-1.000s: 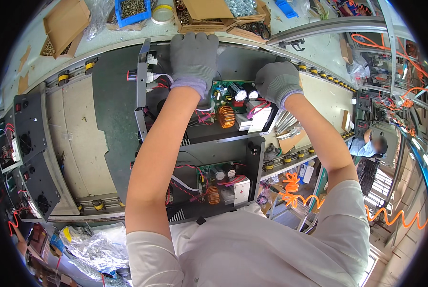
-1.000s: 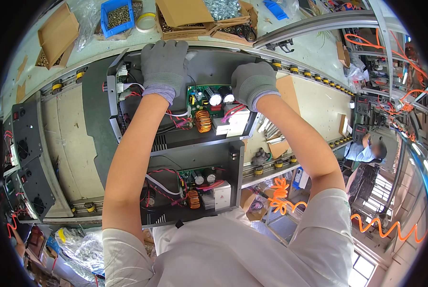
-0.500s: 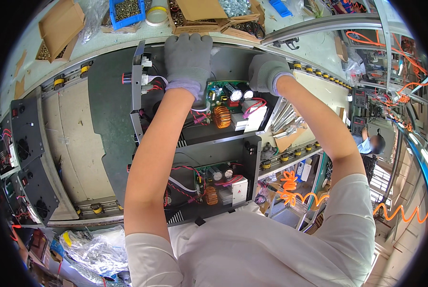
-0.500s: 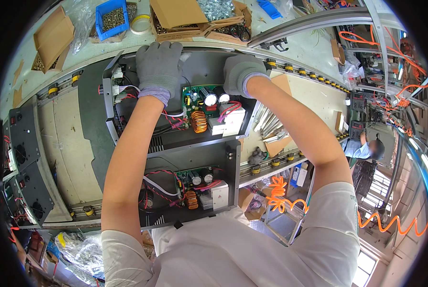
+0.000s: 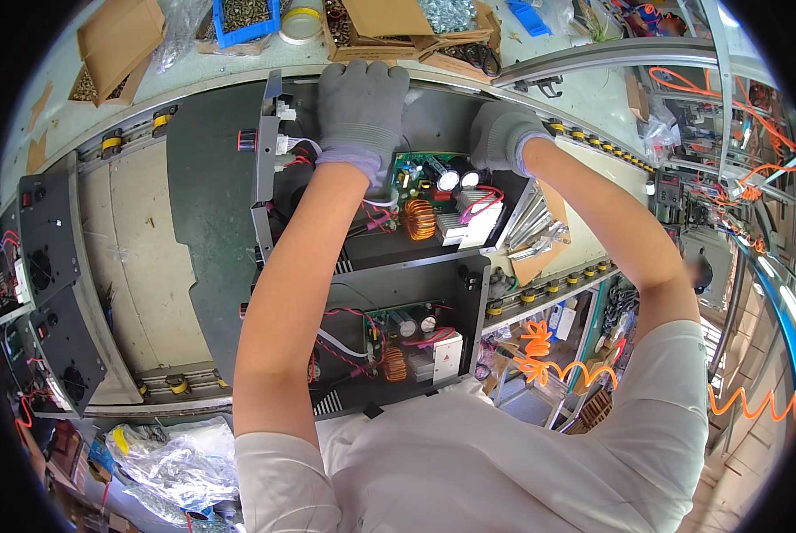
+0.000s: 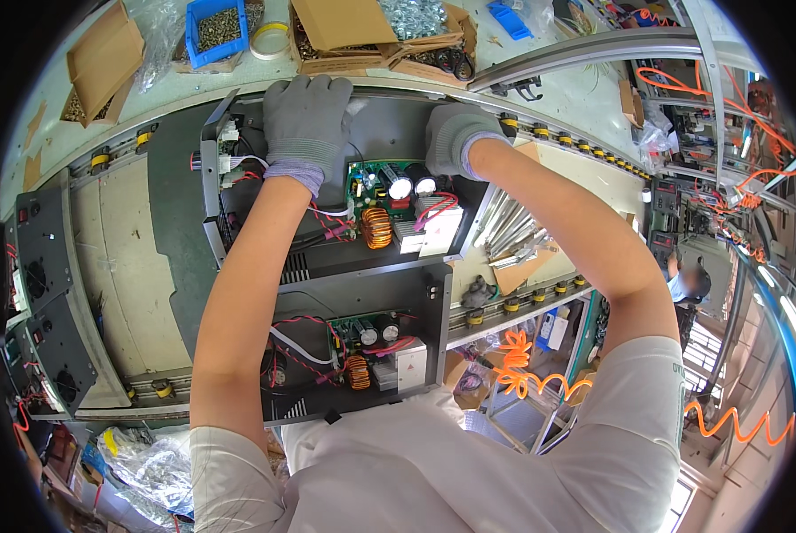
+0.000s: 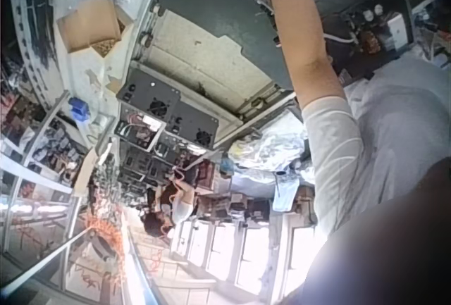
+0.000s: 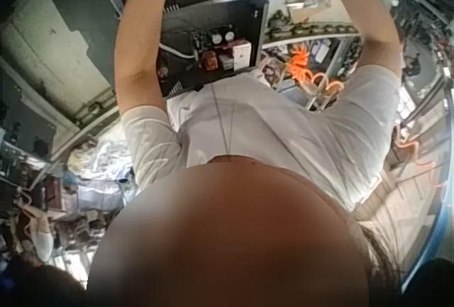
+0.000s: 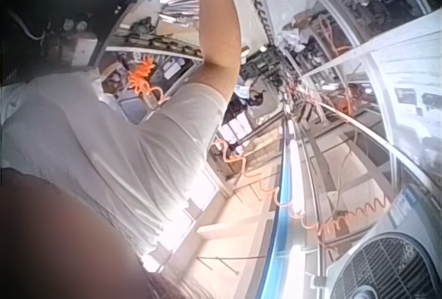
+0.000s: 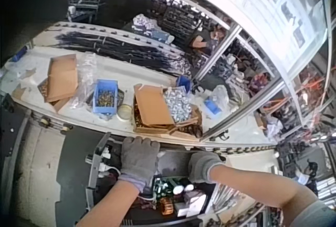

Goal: Assembling components and wiring inside a solar inverter housing on a production line.

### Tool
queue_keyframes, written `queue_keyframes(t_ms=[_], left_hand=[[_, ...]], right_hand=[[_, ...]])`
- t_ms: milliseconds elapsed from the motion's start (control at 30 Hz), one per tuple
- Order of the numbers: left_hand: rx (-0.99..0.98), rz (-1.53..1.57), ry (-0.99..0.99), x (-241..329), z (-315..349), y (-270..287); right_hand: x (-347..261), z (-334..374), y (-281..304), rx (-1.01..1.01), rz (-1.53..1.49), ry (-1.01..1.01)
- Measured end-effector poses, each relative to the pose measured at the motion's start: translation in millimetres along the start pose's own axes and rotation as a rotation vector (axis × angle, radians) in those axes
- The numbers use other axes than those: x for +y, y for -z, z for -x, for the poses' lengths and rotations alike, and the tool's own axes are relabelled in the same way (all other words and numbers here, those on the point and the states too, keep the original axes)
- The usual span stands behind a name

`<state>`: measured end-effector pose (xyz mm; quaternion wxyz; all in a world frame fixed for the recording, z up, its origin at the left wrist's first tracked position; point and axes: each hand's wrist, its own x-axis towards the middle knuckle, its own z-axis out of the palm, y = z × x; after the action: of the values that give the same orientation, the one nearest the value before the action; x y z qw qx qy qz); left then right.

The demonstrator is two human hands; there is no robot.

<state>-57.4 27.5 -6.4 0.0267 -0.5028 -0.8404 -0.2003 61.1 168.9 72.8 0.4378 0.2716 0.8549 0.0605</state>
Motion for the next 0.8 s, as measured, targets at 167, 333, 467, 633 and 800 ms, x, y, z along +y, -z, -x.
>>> queue_keyframes(t_ms=[167,333,467,633,800], left_hand=[[0.025,0.000,-0.031,1.0,-2.7,0.8],[-0.190,-0.082,0.073,-2.3,-24.2,-1.5],[-0.428,-0.078,0.089,-17.9,-59.8,-12.0],[-0.478,-0.134,0.135,-30.7,-75.2,-37.1],[-0.609,-0.076,0.297,-51.6,-54.2,-43.3]], right_hand=[[5.3,-8.1,4.1,-0.064,0.061,0.060],[20.1,16.2,-23.2,0.398,-0.254,0.187],[29.1,41.3,-60.9,0.997,-0.432,0.074],[11.5,24.8,-98.3,1.030,-0.576,-0.001],[5.2,2.3,-86.2,0.929,-0.656,-0.007]])
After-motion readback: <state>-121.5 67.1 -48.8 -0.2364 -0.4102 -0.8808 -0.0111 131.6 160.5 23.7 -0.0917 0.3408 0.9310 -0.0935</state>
